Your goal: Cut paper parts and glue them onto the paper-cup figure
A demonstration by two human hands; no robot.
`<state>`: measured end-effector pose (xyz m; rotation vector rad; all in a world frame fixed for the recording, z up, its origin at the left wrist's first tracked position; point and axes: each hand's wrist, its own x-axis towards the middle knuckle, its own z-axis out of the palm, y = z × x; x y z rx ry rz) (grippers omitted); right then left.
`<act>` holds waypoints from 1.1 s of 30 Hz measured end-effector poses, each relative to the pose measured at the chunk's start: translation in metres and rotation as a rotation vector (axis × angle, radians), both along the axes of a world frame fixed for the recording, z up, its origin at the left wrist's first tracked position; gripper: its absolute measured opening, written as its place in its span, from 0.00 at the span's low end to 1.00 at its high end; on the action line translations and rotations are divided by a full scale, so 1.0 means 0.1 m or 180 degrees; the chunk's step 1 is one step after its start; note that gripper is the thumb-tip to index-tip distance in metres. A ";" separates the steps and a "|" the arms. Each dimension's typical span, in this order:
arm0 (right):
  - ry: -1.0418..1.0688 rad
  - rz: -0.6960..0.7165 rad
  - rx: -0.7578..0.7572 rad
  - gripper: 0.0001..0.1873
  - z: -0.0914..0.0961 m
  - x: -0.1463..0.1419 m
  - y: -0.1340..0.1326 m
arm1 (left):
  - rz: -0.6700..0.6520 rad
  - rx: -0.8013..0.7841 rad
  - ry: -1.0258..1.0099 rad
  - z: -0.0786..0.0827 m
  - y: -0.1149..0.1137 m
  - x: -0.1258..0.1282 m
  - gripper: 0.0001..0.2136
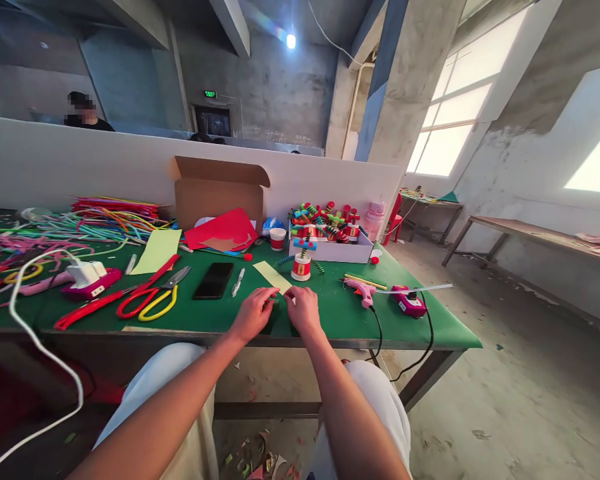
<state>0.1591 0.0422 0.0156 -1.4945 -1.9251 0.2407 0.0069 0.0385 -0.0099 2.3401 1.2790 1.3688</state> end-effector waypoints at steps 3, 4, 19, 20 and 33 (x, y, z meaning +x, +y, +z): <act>0.0278 -0.0137 0.0061 0.11 0.00 0.05 0.03 | 0.0288 0.0030 -0.0002 0.05 0.00 -0.01 0.10; 0.0403 -0.0172 0.0168 0.13 0.00 0.06 0.04 | 0.0345 0.0080 -0.0008 0.07 -0.01 -0.01 0.09; -0.0034 0.0065 0.0027 0.13 -0.02 0.10 -0.07 | 0.0395 -0.0436 0.0434 0.25 0.01 -0.12 0.07; -0.0066 0.0076 0.0040 0.12 -0.01 0.09 -0.07 | 0.0422 -0.0454 0.0445 0.26 0.04 -0.12 0.08; -0.0159 0.0288 -0.0233 0.10 0.08 -0.02 -0.27 | 0.1581 -0.0851 0.1526 0.88 1.26 -1.09 0.13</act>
